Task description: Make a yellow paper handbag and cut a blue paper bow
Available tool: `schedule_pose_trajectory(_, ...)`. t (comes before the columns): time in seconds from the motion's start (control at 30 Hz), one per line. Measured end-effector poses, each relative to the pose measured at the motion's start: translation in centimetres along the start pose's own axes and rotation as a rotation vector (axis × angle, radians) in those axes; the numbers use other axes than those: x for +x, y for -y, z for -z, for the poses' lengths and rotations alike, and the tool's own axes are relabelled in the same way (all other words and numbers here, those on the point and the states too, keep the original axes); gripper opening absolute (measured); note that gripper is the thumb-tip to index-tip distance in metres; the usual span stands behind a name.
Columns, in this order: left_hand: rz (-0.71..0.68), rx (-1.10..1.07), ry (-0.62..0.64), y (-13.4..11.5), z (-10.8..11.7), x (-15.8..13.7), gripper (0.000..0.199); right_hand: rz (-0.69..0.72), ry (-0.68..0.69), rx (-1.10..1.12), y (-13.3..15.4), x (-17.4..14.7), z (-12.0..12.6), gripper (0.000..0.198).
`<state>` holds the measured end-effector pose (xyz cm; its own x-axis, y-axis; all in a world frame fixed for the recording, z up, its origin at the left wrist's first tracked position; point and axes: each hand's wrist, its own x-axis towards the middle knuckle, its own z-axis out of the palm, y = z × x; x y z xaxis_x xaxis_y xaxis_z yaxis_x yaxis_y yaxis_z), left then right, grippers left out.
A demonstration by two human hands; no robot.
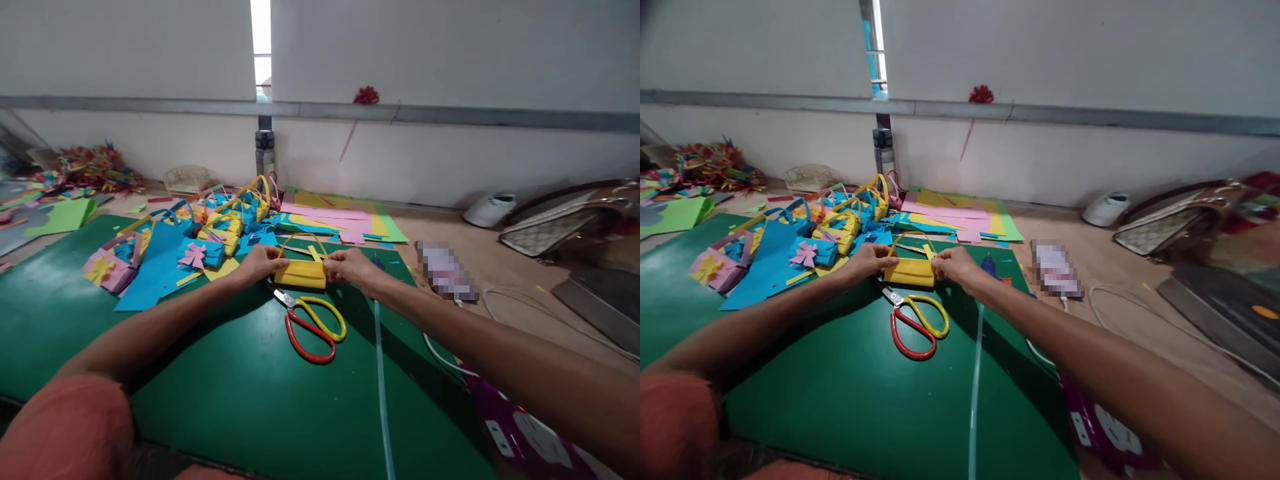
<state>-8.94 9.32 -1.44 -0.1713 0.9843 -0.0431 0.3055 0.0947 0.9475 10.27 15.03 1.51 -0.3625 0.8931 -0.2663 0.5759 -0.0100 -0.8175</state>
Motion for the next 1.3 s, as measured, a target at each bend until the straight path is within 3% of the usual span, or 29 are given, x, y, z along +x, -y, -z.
schedule_pose_trajectory(0.3, 0.057, -0.061, -0.073, 0.2, 0.1, 0.3, 0.034, -0.026, 0.018, 0.034, -0.2, 0.8, 0.0, 0.021)
schedule_pose_trajectory(0.47, 0.054, -0.1, -0.078, 0.3, 0.3, 0.6, 0.031, -0.074, 0.031, 0.005, -0.4, 1.3, 0.0, 0.015)
schedule_pose_trajectory(0.67, 0.057, -0.118, -0.075, 0.6, 0.3, 1.0, 0.026, -0.145, 0.021, -0.035, -0.3, 1.8, -0.1, 0.028)
schedule_pose_trajectory(0.83, 0.041, -0.125, -0.071, 1.1, 0.2, 1.1, 0.025, -0.138, -0.02, -0.023, 0.0, 1.8, 0.1, 0.007)
schedule_pose_trajectory(0.9, 0.032, -0.118, -0.069, 1.3, 0.1, 1.2, 0.026, -0.122, -0.037, -0.012, 0.2, 1.7, 0.3, 0.012)
schedule_pose_trajectory(1.3, -0.155, 0.204, -0.119, 1.7, -0.1, 1.3, 0.023, -0.055, -0.029, -0.061, 0.2, 1.1, 0.6, 0.023)
